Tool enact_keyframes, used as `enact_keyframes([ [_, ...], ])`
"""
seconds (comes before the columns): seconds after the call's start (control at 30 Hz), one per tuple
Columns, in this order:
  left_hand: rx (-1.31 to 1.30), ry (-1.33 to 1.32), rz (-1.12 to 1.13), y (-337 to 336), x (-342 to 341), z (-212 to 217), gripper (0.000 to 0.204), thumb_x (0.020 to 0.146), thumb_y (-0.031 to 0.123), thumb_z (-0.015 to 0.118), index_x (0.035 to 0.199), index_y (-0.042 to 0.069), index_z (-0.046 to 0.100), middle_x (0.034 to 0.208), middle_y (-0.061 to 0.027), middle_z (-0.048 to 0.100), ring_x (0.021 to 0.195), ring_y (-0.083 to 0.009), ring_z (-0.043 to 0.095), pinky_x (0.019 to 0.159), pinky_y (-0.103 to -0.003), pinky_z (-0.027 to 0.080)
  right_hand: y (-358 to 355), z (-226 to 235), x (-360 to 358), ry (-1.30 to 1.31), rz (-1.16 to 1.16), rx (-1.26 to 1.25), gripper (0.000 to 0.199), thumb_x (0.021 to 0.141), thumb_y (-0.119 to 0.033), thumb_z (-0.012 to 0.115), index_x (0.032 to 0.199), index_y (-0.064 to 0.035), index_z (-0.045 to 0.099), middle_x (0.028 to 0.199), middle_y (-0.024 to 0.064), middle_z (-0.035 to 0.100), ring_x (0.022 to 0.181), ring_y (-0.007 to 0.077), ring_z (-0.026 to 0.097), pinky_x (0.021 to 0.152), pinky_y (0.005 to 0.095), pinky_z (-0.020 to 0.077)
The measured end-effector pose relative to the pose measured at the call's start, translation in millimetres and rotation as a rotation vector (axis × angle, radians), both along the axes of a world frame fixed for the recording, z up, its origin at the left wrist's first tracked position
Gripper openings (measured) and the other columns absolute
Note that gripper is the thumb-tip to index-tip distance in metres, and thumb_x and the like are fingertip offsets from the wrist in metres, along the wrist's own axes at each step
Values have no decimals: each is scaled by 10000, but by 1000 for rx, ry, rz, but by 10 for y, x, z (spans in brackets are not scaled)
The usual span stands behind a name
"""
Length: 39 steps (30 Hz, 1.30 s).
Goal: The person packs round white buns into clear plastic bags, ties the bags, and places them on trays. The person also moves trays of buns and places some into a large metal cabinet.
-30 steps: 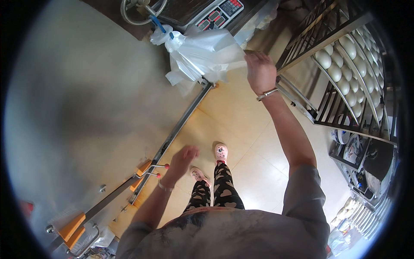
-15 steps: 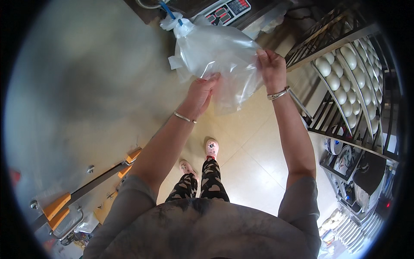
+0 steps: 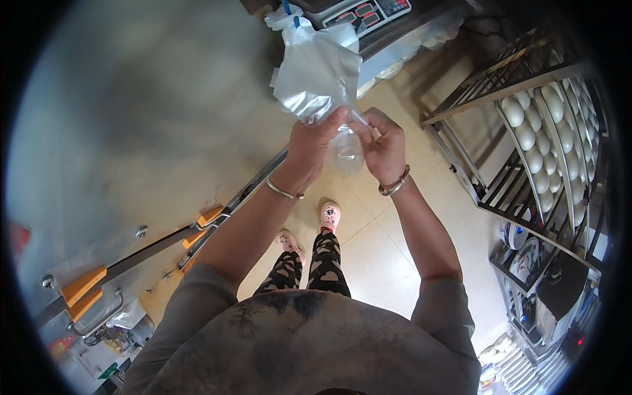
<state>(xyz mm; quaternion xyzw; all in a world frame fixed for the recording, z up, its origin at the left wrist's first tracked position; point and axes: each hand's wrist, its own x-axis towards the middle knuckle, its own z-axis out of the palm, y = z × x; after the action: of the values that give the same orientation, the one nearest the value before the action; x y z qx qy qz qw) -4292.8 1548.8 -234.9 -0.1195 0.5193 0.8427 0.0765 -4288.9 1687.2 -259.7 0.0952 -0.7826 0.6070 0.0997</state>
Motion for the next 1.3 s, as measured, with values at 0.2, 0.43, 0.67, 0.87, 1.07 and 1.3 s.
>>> enact_keyframes([
  [0.2,-643,-254,-98,-435,-44,56,232,827,237,743,879,28,658,811,45,633,716,-48,554,702,-234,459,82,-94,-80,-198,-33,-324,161,930,-106,599,868,29,661,734,32,652,658,110,580,625,248,469],
  [0.43,-1240,377,292,-1118,-94,-120,228,815,198,728,837,17,592,871,-59,625,767,-129,578,713,-278,474,423,-35,-215,-468,-28,-618,290,950,-231,570,788,-4,646,752,24,634,669,103,564,653,239,442],
  [0.67,-301,-63,-250,-533,78,54,243,939,231,578,1052,19,619,1024,-58,637,955,-159,592,885,-309,459,331,-76,-154,-526,38,-673,295,953,-254,559,798,-24,660,750,12,634,668,83,535,641,235,421],
  [0.87,-71,-36,-128,-195,-300,86,304,866,214,693,1061,-14,642,981,-33,655,877,-92,592,810,-240,453,200,-114,-39,-381,26,-233,236,949,-181,583,810,-5,655,736,-3,641,669,50,533,634,204,433],
  [1.07,-156,-89,-39,-389,-40,73,304,849,252,718,999,-6,660,919,-16,650,812,-83,580,732,-253,458,95,-208,63,-255,20,-268,126,892,-48,628,771,-14,628,695,-19,608,646,48,505,619,208,421],
  [1.3,-309,3,-5,-782,138,144,345,833,344,732,910,15,668,788,13,602,699,-64,528,634,-251,437,-221,-61,271,-134,23,61,117,898,-102,616,818,-17,627,680,27,601,619,101,511,600,247,416],
])
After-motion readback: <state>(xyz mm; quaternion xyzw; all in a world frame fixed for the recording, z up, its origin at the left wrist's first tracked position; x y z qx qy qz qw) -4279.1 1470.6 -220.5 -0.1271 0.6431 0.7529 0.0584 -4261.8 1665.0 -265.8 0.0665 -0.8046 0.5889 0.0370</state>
